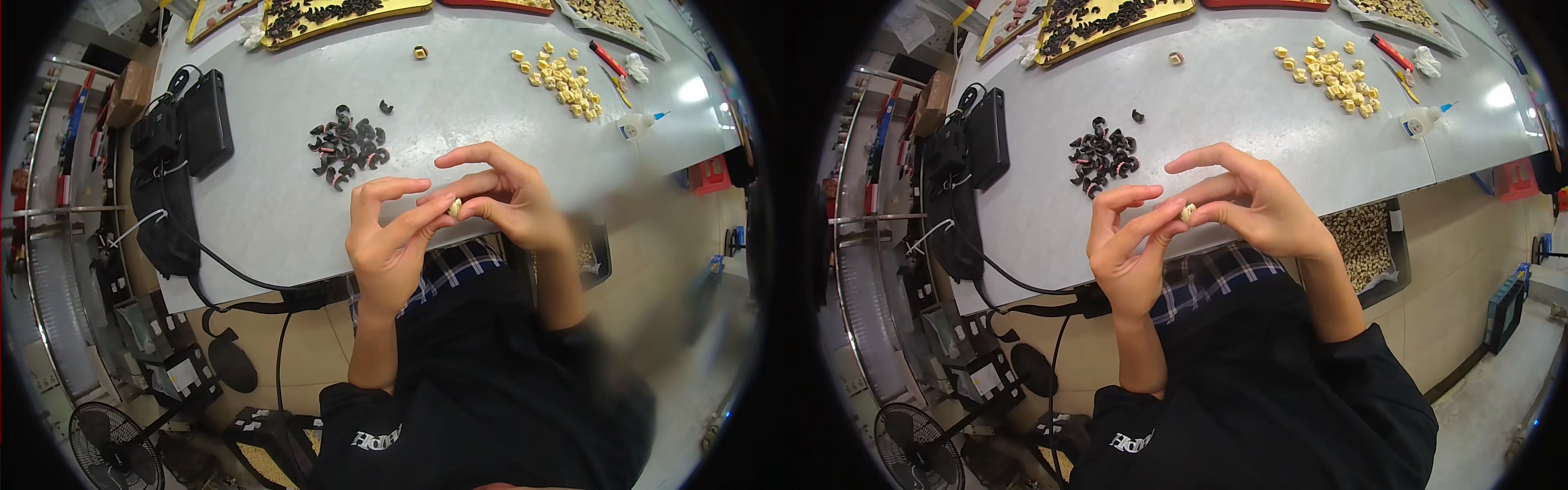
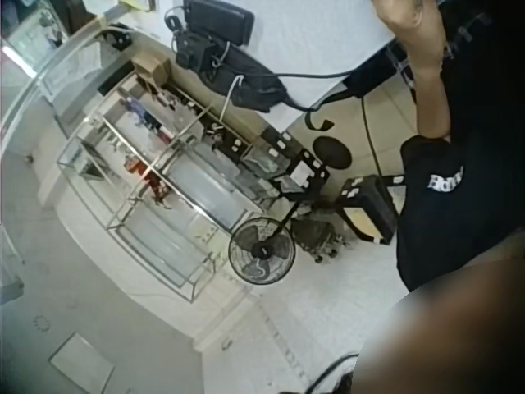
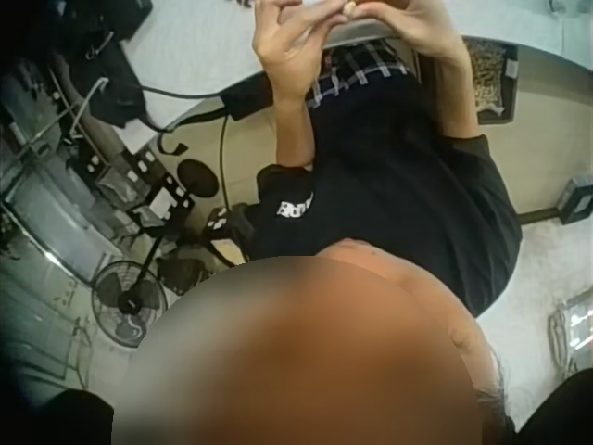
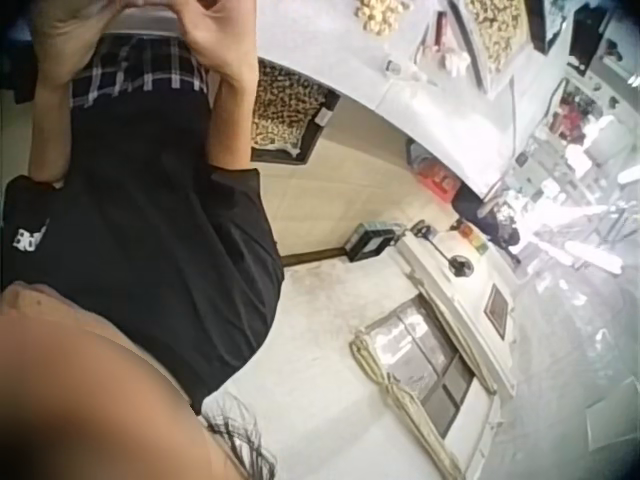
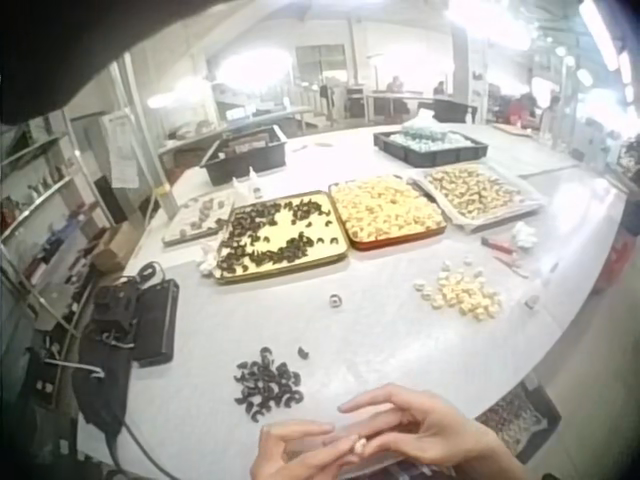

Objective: Applying glue to small black components and attaching them to gold-colored circular bases on a factory assembly table.

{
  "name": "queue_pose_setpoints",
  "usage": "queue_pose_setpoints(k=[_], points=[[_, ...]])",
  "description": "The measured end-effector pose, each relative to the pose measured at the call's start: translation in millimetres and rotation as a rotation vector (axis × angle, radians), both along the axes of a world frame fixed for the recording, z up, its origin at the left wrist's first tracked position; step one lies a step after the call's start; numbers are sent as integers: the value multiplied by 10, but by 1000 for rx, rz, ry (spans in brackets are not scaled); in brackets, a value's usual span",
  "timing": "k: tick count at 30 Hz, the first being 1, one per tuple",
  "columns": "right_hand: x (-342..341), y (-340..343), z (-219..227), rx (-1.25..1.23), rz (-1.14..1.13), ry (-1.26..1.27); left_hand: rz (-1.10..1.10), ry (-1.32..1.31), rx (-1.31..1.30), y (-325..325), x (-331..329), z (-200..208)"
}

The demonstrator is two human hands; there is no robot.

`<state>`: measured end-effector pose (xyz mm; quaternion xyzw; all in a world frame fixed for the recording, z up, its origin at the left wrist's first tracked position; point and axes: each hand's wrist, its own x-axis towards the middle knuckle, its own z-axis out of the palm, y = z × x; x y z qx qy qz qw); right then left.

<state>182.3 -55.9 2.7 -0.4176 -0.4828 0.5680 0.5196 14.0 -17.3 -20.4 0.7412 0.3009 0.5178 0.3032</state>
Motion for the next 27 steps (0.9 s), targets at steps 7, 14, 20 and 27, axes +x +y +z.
queue_pose_setpoints(k=[7,14,20,27], points=[[-4,-38,11,-11,20,4,-71,107,36,-14,-48,22],[31,-5,63,-76,25,53,-8,210,212,0,-24,61],[-12,63,29,-44,6,-21,69,268,233,-26,-6,2],[-131,449,-82,163,-415,-459,241,32,-10,-29,-46,86]])
